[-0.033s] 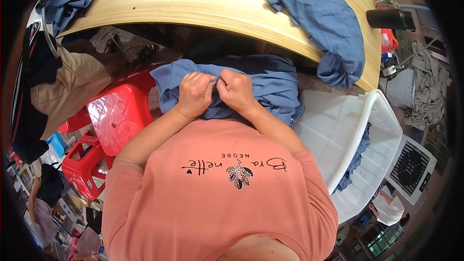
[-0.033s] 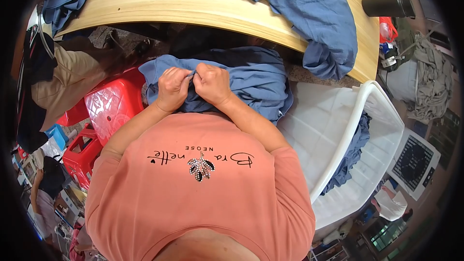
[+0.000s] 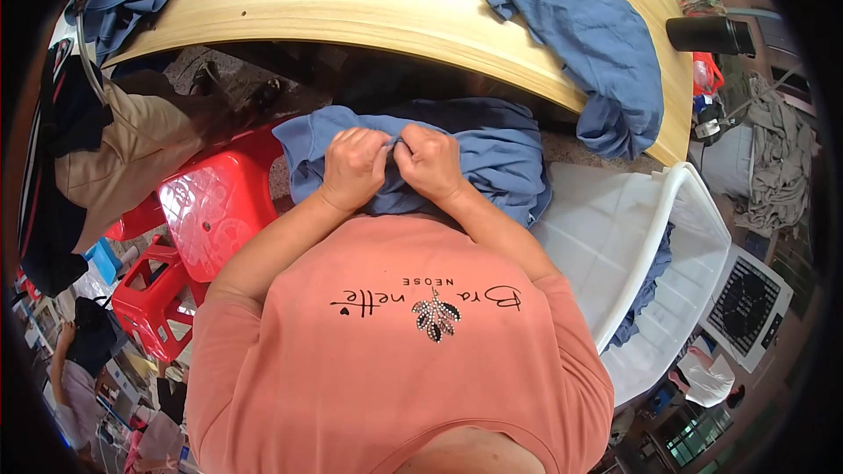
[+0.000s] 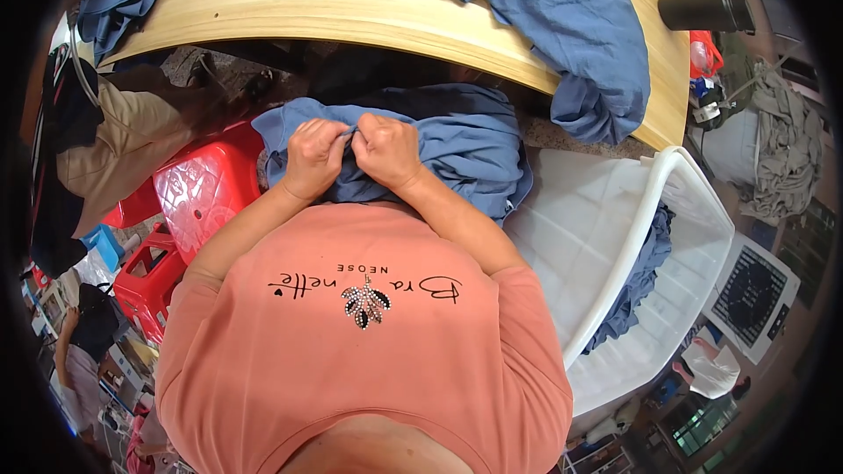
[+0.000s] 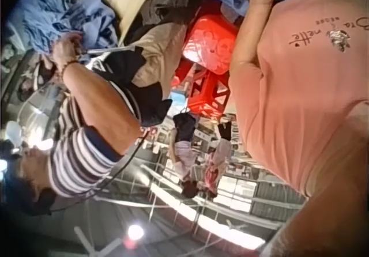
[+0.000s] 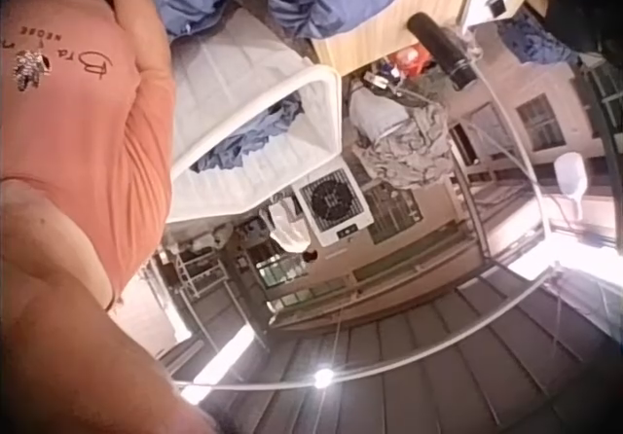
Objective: Inspecting and preparing blue clothing items for quality control at a factory workbench.
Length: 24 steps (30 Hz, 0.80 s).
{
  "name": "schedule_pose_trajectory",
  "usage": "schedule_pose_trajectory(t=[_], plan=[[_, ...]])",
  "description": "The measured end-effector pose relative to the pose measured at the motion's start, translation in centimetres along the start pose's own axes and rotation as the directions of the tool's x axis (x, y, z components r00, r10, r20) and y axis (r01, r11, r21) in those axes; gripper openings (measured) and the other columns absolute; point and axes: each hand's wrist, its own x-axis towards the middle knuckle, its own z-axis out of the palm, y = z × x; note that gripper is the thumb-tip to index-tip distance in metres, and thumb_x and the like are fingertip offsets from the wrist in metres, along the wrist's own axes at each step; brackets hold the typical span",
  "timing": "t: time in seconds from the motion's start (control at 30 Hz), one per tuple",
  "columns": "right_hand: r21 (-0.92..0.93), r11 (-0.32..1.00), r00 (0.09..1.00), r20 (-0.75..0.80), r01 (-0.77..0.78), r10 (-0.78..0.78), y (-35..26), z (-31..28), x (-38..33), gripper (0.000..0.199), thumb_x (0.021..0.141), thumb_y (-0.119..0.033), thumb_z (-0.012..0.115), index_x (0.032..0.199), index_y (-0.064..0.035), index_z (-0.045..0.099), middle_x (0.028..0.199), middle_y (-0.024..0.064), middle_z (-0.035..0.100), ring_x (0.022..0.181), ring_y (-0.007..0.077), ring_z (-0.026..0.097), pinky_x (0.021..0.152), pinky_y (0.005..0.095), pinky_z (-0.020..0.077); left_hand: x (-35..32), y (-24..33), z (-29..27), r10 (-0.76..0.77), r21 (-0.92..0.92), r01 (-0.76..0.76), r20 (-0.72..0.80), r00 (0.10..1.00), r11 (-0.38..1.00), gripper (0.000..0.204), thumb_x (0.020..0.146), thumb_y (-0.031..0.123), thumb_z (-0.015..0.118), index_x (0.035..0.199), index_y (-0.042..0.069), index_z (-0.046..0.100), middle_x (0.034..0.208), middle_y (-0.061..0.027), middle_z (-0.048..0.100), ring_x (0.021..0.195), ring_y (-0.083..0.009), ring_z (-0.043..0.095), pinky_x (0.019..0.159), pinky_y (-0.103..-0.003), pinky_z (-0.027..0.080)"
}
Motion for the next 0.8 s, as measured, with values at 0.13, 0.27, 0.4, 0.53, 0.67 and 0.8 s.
schedule_pose_trajectory(t=[0.13, 0.27, 0.4, 0.53, 0.67, 0.8], plan=[[-0.012, 1.0, 0.994, -0.111, 0.0, -0.002, 0.9, -0.4, 0.2, 0.009, 0.069, -0.009, 0.057, 0.066, -0.0031, 0.052, 0.061, 0.0149, 0.054, 0.056, 0.0339, 0.055, 0.049, 0.0407, 0.0419, 0.4, -3.5, -0.7, -0.098, 0.006, 0.098, 0.106, 0.99, 0.995, 0.007, 0.068, 0.01, 0.064, 0.073, 0.006, 0.06, 0.072, -0.0083, 0.061, 0.071, -0.0263, 0.058, 0.065, -0.037, 0.041], [-0.22, 0.976, 1.0, -0.009, -0.009, 0.007, 1.9, -0.1, -0.1, 0.008, 0.068, -0.011, 0.06, 0.072, -0.0058, 0.055, 0.076, 0.0117, 0.058, 0.071, 0.0311, 0.057, 0.057, 0.0411, 0.0421, 0.3, -5.1, -2.5, -0.293, 0.083, 0.281, 0.259, 0.92, 0.956, 0.008, 0.068, 0.012, 0.066, 0.073, 0.007, 0.063, 0.076, -0.0076, 0.062, 0.078, -0.026, 0.057, 0.07, -0.037, 0.041], [-0.301, 0.872, 0.92, 0.06, 0.386, -0.387, 0.6, -0.1, 0.6, 0.015, 0.068, -0.011, 0.059, 0.083, -0.009, 0.059, 0.094, 0.0058, 0.058, 0.088, 0.0226, 0.055, 0.071, 0.0366, 0.0377, -0.3, -5.9, -1.8, -0.225, 0.019, 0.229, 0.273, 0.935, 0.973, 0.012, 0.068, 0.013, 0.066, 0.078, 0.006, 0.065, 0.078, -0.009, 0.062, 0.082, -0.0277, 0.056, 0.073, -0.037, 0.043], [-0.239, 0.744, 0.781, 0.151, 0.624, -0.606, 1.0, 1.8, 1.1, 0.015, 0.069, -0.012, 0.055, 0.083, -0.0106, 0.06, 0.09, 0.0024, 0.058, 0.087, 0.0179, 0.054, 0.073, 0.0335, 0.035, -0.7, -6.9, -1.7, -0.299, 0.006, 0.318, 0.357, 0.885, 0.948, 0.016, 0.068, 0.013, 0.067, 0.082, 0.005, 0.065, 0.078, -0.0111, 0.061, 0.084, -0.0301, 0.055, 0.075, -0.038, 0.044], [-0.133, 0.76, 0.769, 0.194, 0.636, -0.609, 1.2, 2.6, 1.6, 0.015, 0.068, -0.012, 0.055, 0.082, -0.0108, 0.061, 0.084, 0.0002, 0.058, 0.082, 0.0166, 0.053, 0.071, 0.0328, 0.0342, -0.6, -6.5, -1.9, -0.347, 0.043, 0.352, 0.313, 0.884, 0.935, 0.014, 0.069, 0.009, 0.066, 0.081, 0.002, 0.063, 0.078, -0.0131, 0.06, 0.08, -0.031, 0.055, 0.072, -0.037, 0.043], [-0.248, 0.758, 0.79, 0.319, 0.603, -0.524, 1.4, 3.3, 1.7, 0.009, 0.07, -0.015, 0.054, 0.075, -0.0109, 0.059, 0.074, 0.0006, 0.054, 0.076, 0.0179, 0.05, 0.069, 0.0343, 0.0348, -0.2, -6.0, -2.8, -0.338, 0.13, 0.313, 0.377, 0.862, 0.941, 0.013, 0.07, 0.01, 0.065, 0.08, 0.001, 0.061, 0.081, -0.0148, 0.059, 0.081, -0.0317, 0.055, 0.072, -0.037, 0.043]])
